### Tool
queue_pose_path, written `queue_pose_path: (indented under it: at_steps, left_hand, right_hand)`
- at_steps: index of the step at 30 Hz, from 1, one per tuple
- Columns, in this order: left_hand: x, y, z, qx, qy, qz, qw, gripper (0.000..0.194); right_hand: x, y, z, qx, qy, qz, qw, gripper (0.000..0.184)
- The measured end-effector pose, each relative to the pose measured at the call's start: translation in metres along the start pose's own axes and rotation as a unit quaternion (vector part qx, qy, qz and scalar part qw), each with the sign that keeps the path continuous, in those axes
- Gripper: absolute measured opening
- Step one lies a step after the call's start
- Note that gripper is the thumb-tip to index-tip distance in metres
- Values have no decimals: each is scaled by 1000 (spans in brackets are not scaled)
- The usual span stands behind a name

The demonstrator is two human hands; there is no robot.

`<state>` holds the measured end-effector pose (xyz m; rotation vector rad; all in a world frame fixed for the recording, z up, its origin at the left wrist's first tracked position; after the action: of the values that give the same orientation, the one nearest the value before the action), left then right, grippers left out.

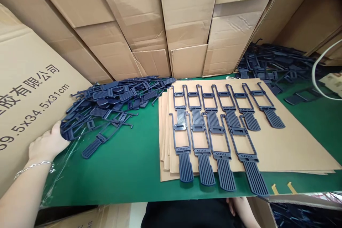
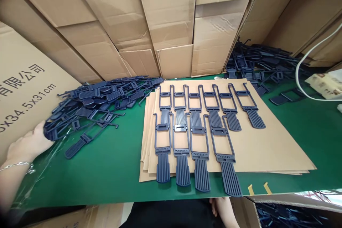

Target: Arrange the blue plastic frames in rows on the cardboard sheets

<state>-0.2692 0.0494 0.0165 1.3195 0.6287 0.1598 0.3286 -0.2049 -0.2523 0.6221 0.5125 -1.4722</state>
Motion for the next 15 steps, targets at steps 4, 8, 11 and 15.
queue_pose_path:
  at_steps: [4,8,11,15]
  left_hand:
    - [5,3,-7,-4,-6,12,1000,75]
    - [9,4,-12,7,-17,8,1000,78]
    - [10,6,-14,-32,-18,-13,999,74]
    - [10,21,-7,-52,-23,-31,998,63]
  right_hand:
    - [-2,-3,1,4,7,-17,1000,56]
    - [-5,-3,2,-5,8,-27,1000,55]
    - [-7,-2,6,-18,3,-43,999,56]
    - [-7,-2,11,-22,-7,-79,997,52]
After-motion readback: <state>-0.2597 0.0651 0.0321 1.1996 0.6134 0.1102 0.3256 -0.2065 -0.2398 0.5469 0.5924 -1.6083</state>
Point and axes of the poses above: each hand's wrist, its own z-axis away from the middle knuckle, its own y-axis out of the back of the hand, x = y × z, the point moved 1 cm from there along -z, towards the middle knuckle, and after that the axes turned 6 degrees about -x, right-handed, at the moved point
